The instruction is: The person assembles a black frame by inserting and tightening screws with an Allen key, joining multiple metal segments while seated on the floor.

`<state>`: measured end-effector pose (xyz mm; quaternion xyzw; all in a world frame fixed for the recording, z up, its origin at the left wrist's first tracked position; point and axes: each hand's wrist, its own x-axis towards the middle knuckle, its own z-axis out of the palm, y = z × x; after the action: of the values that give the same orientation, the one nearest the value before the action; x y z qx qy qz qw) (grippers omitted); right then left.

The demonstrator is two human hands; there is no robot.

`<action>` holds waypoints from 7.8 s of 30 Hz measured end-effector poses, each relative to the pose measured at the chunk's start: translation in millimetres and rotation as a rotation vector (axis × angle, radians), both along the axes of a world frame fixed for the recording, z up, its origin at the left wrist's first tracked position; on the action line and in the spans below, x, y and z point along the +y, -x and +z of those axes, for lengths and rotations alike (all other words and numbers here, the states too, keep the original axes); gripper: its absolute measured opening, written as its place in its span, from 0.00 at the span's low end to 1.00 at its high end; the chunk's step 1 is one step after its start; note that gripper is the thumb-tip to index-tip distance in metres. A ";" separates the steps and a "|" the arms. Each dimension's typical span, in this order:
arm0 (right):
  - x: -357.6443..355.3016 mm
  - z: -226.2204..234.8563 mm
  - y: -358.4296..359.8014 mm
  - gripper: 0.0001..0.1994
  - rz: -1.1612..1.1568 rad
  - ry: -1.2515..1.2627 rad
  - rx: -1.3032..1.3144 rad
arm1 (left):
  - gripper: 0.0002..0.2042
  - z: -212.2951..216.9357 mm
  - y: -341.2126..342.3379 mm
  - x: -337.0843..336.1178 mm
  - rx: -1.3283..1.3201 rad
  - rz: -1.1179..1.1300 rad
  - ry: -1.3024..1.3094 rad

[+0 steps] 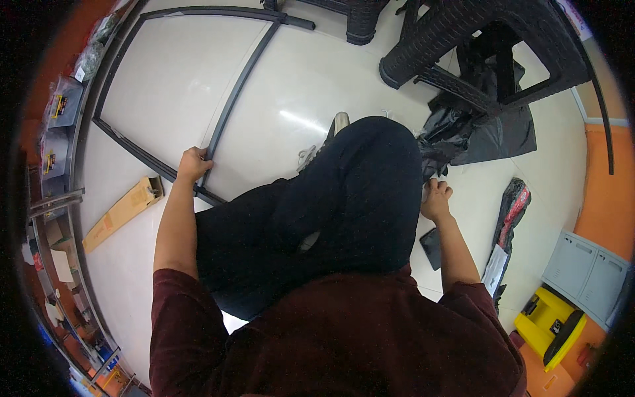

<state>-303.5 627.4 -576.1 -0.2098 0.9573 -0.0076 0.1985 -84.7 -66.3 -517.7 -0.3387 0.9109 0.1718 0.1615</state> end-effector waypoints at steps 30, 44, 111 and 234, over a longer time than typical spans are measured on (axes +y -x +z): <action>125.2 60.3 -36.6 0.07 -0.524 0.288 0.071 | 0.31 -10.2 -19.6 -22.0 0.300 0.121 -0.018; -175.5 58.0 97.1 0.11 0.200 0.388 0.158 | 0.26 73.7 -77.0 -24.5 0.654 0.251 -0.075; -581.7 86.1 -244.1 0.42 0.991 0.050 -0.225 | 0.13 19.1 -132.7 128.3 1.444 2.079 0.041; -583.9 162.9 -232.8 0.38 1.033 0.143 -0.409 | 0.13 7.0 -110.1 127.6 1.850 1.777 -0.898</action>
<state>-70.8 43.5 -413.2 -0.6590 0.6692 -0.0149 0.3431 25.3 61.2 -510.7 -0.4869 0.0271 0.6591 -0.5725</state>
